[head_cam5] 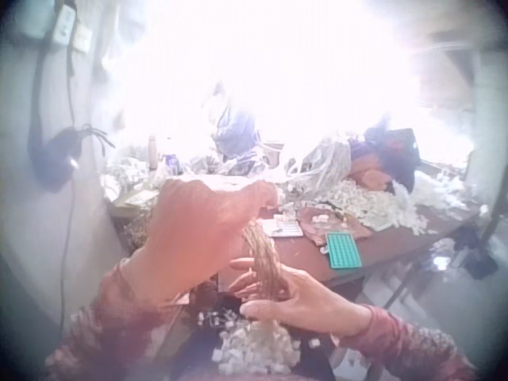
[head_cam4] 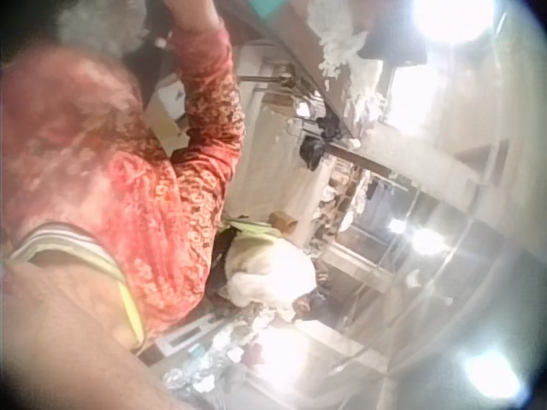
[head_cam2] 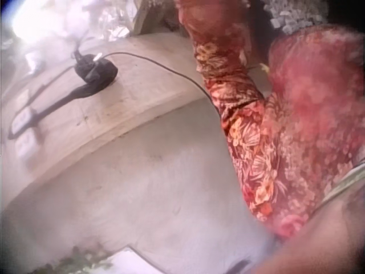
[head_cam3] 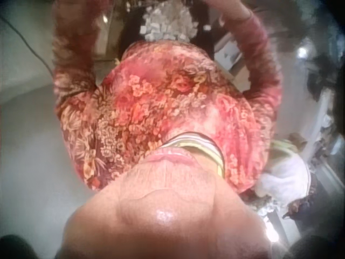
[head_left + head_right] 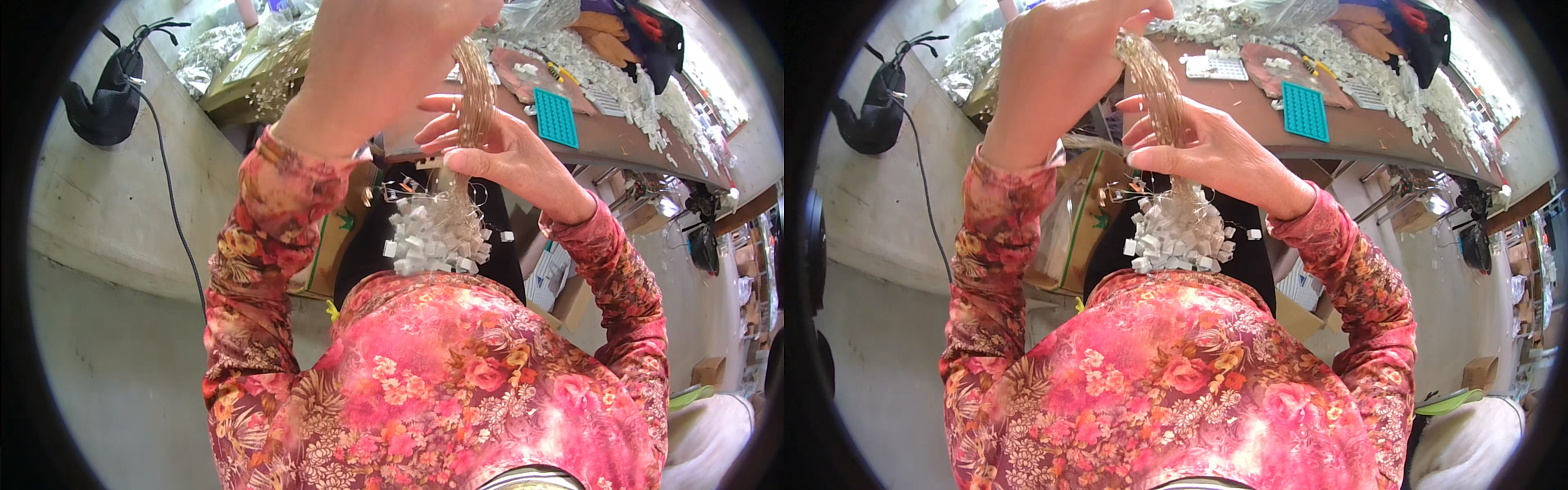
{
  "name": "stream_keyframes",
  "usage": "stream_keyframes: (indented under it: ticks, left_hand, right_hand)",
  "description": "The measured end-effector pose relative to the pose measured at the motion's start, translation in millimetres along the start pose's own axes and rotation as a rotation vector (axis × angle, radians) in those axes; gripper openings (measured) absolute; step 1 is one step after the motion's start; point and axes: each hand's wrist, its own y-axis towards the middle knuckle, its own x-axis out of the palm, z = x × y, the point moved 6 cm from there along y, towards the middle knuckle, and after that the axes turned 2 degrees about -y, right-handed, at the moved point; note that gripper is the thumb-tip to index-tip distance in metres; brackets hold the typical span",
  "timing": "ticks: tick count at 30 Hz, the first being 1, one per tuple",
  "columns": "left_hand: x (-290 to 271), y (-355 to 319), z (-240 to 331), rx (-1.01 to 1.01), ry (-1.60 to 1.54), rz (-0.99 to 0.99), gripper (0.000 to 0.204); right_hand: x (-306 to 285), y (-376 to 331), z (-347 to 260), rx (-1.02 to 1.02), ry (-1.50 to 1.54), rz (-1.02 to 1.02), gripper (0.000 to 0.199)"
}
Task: The person inserts small white plastic LED modules into a string of copper wires, then connects a battery pack to test the lights. After confirming the lights work, the person coils the string and places it into a plastic bag.
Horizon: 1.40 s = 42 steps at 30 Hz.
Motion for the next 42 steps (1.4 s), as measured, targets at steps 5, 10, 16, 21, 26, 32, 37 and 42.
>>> stream_keyframes:
  ticks: [5,10,16,21,26,32,37,42]
  left_hand:
    - [-12.0,36.7,-2.2,0.091,0.066,0.084,0.011]
    - [-19.3,88.8,-3.4,0.234,0.236,0.264,0.008]
    - [-32.3,156.6,-17.8,0.358,0.331,0.355,0.009]
    - [-44.4,226.6,-49.2,0.316,0.448,0.228,0.011]
    - [-20.6,254.6,-84.2,0.221,0.490,0.060,0.011]
    - [24.2,231.6,-120.9,0.132,0.493,-0.114,0.010]
    - [55.8,202.6,-144.5,0.069,0.475,-0.208,0.010]
    - [67.6,182.1,-155.3,0.047,0.481,-0.260,0.010]
  right_hand:
    - [-39.4,-26.2,-17.8,-0.179,-0.217,0.443,0.035]
    - [-50.1,-69.4,-71.4,-0.534,-0.749,0.676,0.015]
    - [-43.1,-54.6,-117.5,-0.565,-1.093,0.536,0.014]
    - [-84.0,-22.9,-145.9,-0.476,-1.132,0.460,0.014]
    - [-149.5,-0.9,-156.2,-0.428,-1.170,0.464,0.030]
    - [-217.0,-9.3,-156.7,-0.132,-0.819,0.577,0.019]
    - [-232.3,5.0,-136.4,-0.083,-0.881,0.476,0.032]
    - [-217.8,15.2,-96.9,-0.236,-0.871,0.430,0.029]
